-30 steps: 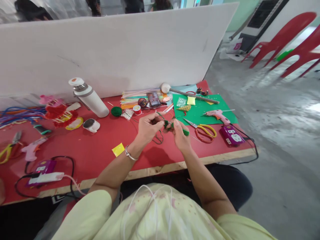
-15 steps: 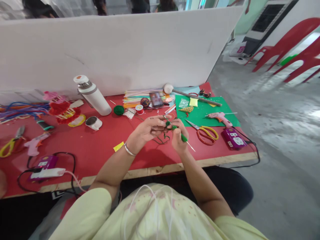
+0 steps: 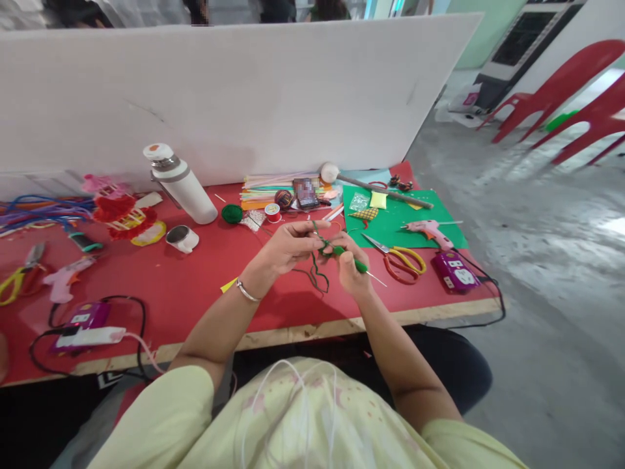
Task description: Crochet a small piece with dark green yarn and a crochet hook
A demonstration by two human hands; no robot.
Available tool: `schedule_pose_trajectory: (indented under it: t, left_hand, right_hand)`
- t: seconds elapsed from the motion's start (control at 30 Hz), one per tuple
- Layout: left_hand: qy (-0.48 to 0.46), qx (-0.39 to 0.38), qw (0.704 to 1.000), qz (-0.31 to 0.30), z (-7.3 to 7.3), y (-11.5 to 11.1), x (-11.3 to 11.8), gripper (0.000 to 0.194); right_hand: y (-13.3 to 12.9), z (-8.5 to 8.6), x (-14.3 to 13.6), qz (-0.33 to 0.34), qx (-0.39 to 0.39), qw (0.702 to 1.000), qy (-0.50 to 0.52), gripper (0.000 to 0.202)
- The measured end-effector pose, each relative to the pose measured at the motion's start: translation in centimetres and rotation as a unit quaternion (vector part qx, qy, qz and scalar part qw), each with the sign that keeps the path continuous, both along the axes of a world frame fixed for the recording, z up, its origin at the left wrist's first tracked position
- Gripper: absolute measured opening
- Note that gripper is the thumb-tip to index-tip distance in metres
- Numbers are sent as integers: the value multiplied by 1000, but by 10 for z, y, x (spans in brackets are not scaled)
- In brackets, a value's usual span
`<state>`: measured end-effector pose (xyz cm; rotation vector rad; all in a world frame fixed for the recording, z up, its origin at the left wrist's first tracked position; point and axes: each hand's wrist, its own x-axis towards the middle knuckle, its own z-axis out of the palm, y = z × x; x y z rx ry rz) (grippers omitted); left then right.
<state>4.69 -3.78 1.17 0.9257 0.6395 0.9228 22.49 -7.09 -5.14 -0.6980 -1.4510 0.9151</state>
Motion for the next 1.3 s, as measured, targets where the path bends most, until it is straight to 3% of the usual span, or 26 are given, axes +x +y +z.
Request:
schedule_pose_trajectory:
  t: [0.07, 0.23, 0.47, 0.6, 0.77, 0.9, 1.03, 1.13, 1.23, 1.3]
  left_hand:
    - [4, 1, 1000, 0, 3, 0, -4, 46]
    - [-10, -58, 994, -87, 4, 1, -13, 42]
    - [-13, -97, 987, -126, 3, 3, -17, 38]
    - [14, -95, 987, -132, 4, 6, -18, 36]
    - [43, -85, 987, -127, 1, 11, -19, 37]
    - [73, -70, 984, -145, 2, 12, -16, 36]
    - [105, -56, 980, -162, 8, 13, -13, 35]
    - [127, -38, 976, -170, 9, 12, -9, 34]
    - [141, -1, 976, -164, 9, 7, -1, 33]
    - [145, 61, 982, -102, 6, 3, 6, 33]
  right_hand:
    - [3, 3, 6, -36, 59, 996, -61, 56]
    - [12, 7, 21, -88, 204, 960, -169, 52]
    - [16, 5, 38, -56, 239, 948, -200, 51]
    - [17, 17, 56, -34, 283, 925, -252, 38]
    - [13, 33, 73, -57, 284, 887, -359, 22]
    - [7, 44, 78, -51, 284, 875, -388, 17]
    - [3, 55, 84, -2, 258, 890, -377, 17]
    - [3, 54, 85, 65, 201, 927, -309, 20]
    - [3, 39, 75, 135, 68, 972, -181, 29]
    - [1, 26, 62, 156, -77, 984, -50, 42]
